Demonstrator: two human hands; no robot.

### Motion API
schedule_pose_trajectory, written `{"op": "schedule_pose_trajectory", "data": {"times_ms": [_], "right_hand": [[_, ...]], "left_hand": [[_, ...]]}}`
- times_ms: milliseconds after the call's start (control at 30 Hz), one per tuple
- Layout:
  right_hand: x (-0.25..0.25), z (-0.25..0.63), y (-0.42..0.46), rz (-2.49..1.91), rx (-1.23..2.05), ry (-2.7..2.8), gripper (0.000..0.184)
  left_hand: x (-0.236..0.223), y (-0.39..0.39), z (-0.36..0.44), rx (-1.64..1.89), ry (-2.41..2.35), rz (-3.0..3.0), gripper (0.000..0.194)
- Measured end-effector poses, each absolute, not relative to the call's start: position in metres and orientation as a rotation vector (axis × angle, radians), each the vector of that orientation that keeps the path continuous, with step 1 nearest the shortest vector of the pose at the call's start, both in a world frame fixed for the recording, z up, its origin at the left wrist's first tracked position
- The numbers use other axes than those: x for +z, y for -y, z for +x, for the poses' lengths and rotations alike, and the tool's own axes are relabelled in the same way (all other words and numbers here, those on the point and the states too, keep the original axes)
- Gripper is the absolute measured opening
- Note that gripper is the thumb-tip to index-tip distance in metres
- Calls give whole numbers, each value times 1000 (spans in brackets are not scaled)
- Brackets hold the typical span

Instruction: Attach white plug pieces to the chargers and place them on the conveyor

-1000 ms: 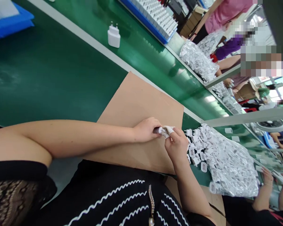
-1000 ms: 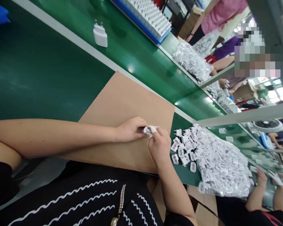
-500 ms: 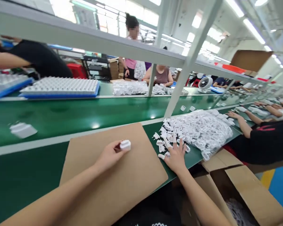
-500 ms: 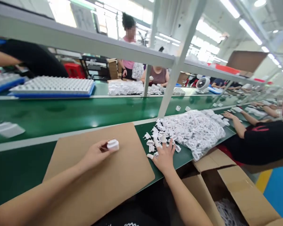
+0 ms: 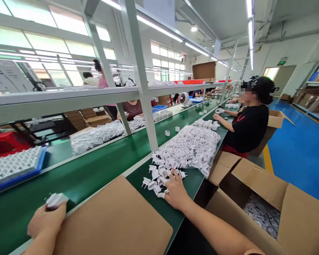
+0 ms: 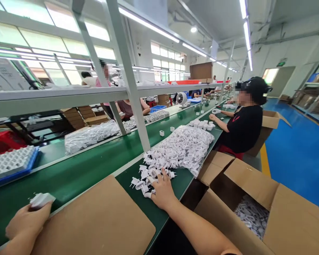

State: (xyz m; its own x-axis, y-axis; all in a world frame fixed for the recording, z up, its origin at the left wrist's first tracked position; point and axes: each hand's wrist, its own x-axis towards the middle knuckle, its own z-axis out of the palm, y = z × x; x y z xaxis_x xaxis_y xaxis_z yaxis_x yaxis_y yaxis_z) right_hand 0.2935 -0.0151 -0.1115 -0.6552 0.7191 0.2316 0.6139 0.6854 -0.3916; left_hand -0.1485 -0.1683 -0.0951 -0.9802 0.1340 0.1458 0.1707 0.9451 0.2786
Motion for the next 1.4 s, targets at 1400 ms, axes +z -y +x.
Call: {"op": "schedule_pose_trajectory", "data": {"times_ms": [1400], "right_hand": [[-127, 293, -2, -938, 230, 2417, 39]], "left_hand": [[-121, 183, -17, -351, 2762, -1584, 80]]}}
